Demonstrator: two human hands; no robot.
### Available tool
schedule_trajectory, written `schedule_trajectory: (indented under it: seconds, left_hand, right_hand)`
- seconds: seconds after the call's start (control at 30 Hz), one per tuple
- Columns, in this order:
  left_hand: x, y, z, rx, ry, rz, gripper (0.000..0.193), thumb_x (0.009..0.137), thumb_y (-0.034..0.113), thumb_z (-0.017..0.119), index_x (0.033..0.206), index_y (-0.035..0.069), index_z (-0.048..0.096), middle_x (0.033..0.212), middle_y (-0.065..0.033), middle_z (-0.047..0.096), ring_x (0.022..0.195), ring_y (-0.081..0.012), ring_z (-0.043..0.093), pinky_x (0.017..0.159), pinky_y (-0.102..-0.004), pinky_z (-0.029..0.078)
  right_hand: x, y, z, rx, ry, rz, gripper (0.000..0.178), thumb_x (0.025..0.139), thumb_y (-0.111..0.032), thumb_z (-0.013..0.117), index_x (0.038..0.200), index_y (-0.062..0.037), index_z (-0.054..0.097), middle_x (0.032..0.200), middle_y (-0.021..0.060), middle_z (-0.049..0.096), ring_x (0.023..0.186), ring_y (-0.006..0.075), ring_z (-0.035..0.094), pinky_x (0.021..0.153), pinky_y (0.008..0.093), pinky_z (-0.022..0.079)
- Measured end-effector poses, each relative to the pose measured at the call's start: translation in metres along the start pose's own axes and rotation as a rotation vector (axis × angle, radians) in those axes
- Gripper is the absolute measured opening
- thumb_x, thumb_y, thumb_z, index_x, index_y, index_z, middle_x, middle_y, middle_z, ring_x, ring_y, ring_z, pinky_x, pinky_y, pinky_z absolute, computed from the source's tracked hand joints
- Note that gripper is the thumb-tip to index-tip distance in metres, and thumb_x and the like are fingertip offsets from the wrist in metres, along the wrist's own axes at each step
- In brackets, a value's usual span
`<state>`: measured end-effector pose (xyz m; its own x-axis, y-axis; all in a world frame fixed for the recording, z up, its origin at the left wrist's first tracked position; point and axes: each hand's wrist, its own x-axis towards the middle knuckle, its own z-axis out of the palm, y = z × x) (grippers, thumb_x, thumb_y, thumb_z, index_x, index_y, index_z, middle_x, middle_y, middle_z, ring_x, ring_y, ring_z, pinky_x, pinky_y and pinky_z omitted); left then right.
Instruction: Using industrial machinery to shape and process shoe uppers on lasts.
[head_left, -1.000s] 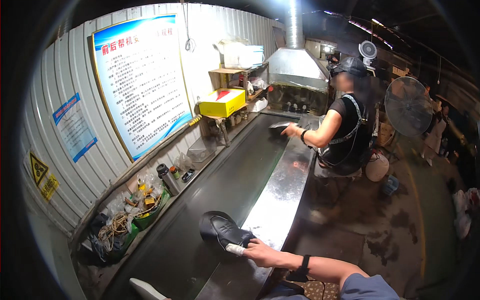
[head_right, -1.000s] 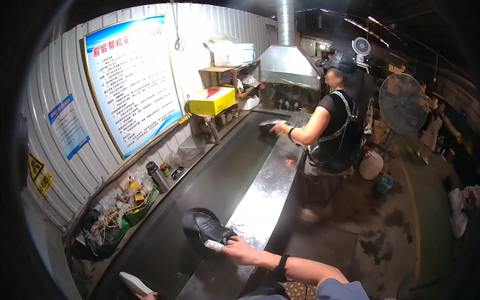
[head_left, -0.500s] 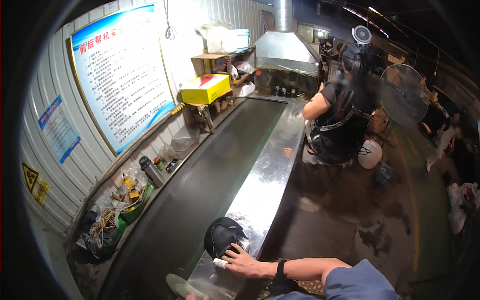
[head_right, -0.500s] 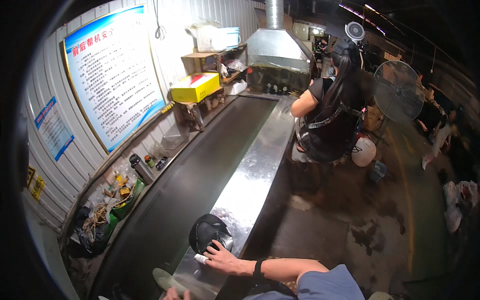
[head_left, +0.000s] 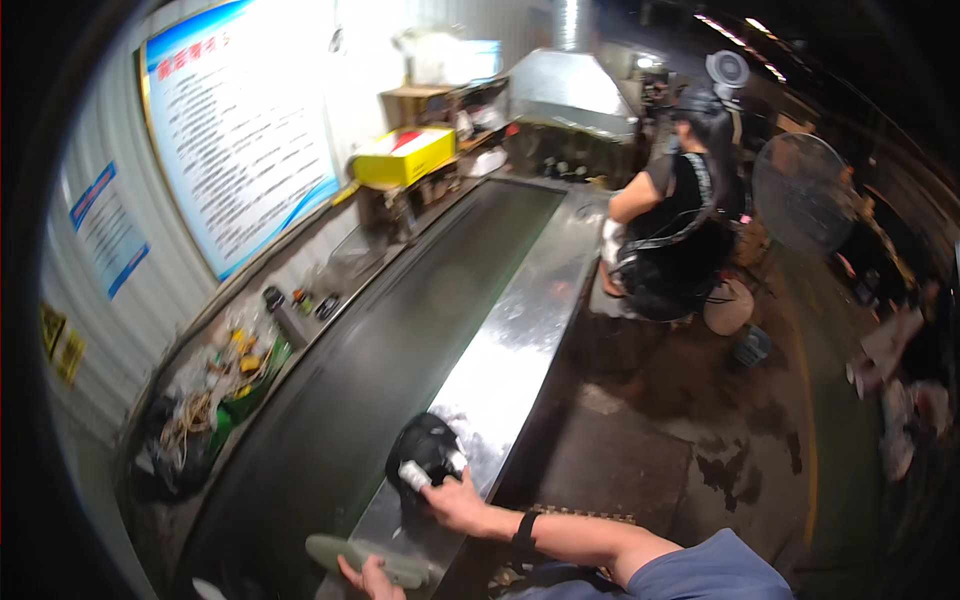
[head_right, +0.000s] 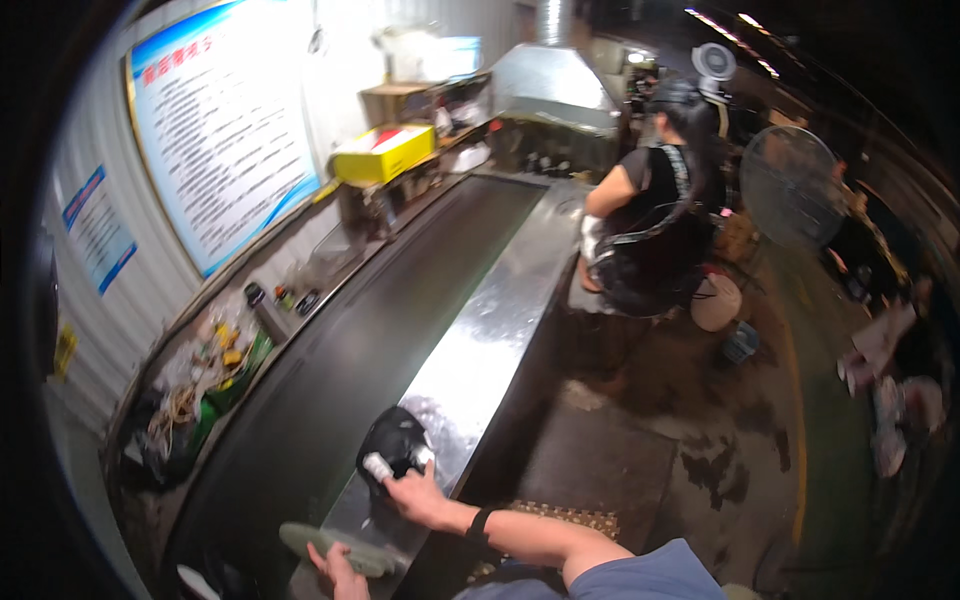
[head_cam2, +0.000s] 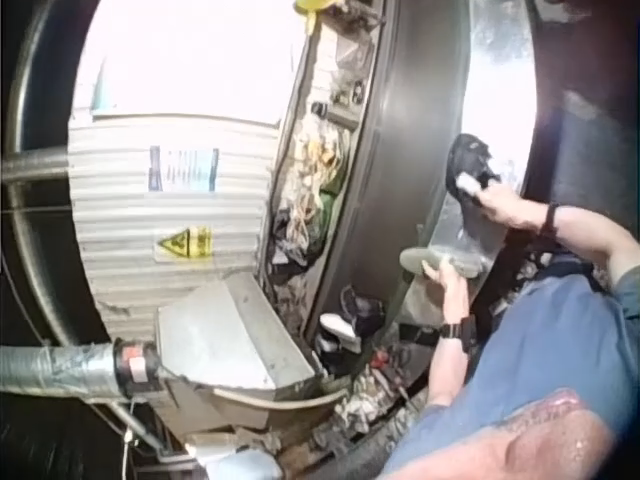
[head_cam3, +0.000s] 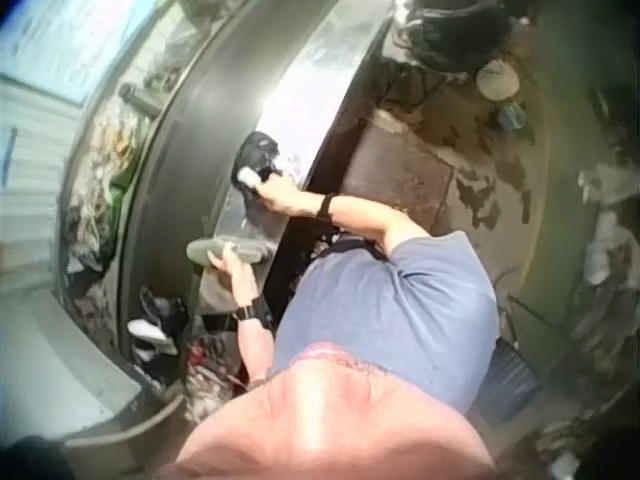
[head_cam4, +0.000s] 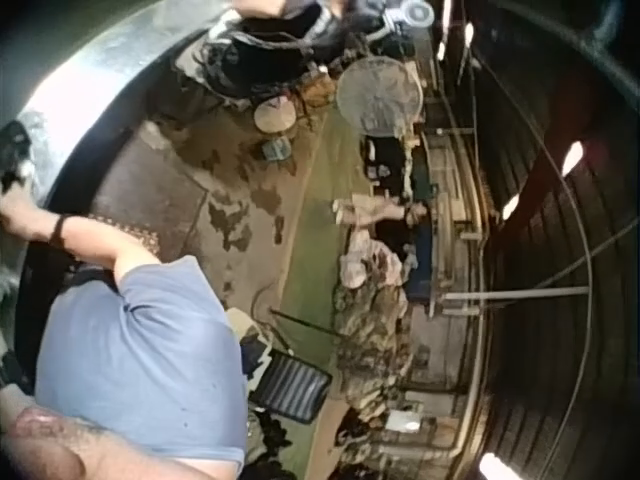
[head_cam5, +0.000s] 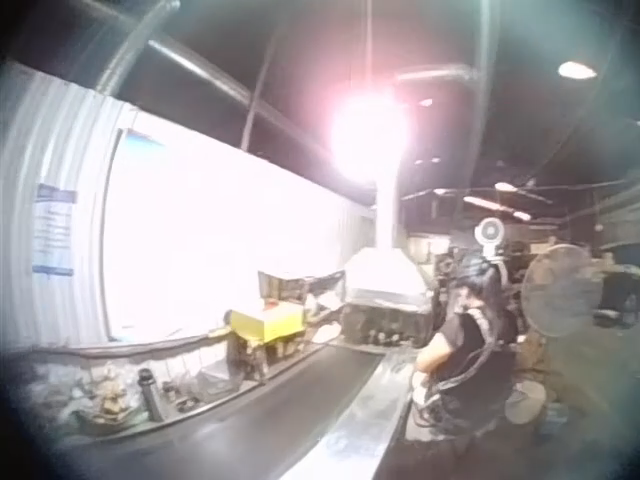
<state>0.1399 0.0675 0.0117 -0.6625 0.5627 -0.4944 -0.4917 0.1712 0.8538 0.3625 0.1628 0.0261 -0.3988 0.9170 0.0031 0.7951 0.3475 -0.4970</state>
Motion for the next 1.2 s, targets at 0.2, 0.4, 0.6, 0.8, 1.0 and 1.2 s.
schedule_trajectory:
  seconds: [0.2,0.4,0.6,0.8,1.0,1.2]
  left_hand:
    - [-0.023,0.007,0.031,-0.023,-0.121,-0.128,0.089,0.082,0.014,0.083,0.150,0.006,0.027,0.138,-0.0132,0.047,0.125,-0.0287,0.048,0.102,-0.0443,0.045]
    - [0.028,0.102,-0.015,-0.289,-0.525,-0.566,0.058,0.094,0.048,0.064,0.116,-0.005,0.065,0.106,-0.0129,0.072,0.098,-0.0267,0.069,0.096,-0.0433,0.053]
    - [0.074,0.068,-0.046,0.307,-0.102,-0.141,0.033,0.092,0.028,0.072,0.102,-0.004,0.072,0.102,-0.0144,0.071,0.093,-0.0261,0.068,0.084,-0.0359,0.053]
    - [0.109,0.045,-0.027,0.833,0.150,0.354,0.038,0.096,0.035,0.064,0.089,-0.002,0.071,0.081,-0.0190,0.069,0.078,-0.0358,0.066,0.075,-0.0424,0.050]
    - [0.074,0.020,-0.051,0.771,0.170,0.190,0.045,0.092,0.044,0.067,0.099,-0.001,0.071,0.090,-0.0209,0.071,0.092,-0.0383,0.068,0.082,-0.0453,0.050]
    - [0.046,0.031,-0.015,1.145,0.069,0.140,0.090,0.066,0.051,0.080,0.128,-0.008,0.052,0.128,-0.0314,0.058,0.125,-0.0426,0.054,0.104,-0.0451,0.045]
  right_hand:
    - [0.014,-0.019,-0.090,0.675,0.361,-0.121,0.040,0.094,-0.035,0.069,0.112,0.0007,0.061,0.085,0.0213,0.067,0.078,0.0334,0.067,0.068,0.0432,0.051]
    - [-0.046,-0.041,-0.110,0.400,-0.259,-0.531,0.064,0.081,-0.026,0.084,0.132,0.0005,0.058,0.094,0.0178,0.067,0.075,0.0247,0.066,0.076,0.0378,0.052]
    - [-0.084,-0.049,-0.006,0.148,-0.168,-0.931,0.054,0.077,-0.018,0.076,0.129,-0.0104,0.063,0.106,0.0088,0.062,0.099,0.0290,0.060,0.113,0.0572,0.038]
    - [-0.078,-0.071,0.038,0.543,0.081,-0.393,0.119,0.069,-0.020,0.094,0.153,0.0064,0.015,0.148,0.0274,0.036,0.135,0.0380,0.043,0.114,0.0431,0.035]
    - [-0.090,-0.030,0.025,1.040,-0.556,-0.098,0.117,0.073,-0.009,0.086,0.159,0.0008,0.006,0.160,0.0246,0.023,0.150,0.0325,0.025,0.120,0.0369,0.023]
    - [-0.086,-0.020,0.028,0.699,-0.552,-0.360,0.100,0.079,-0.012,0.078,0.157,0.0007,0.016,0.159,0.0256,0.024,0.151,0.0412,0.017,0.124,0.0495,0.010]
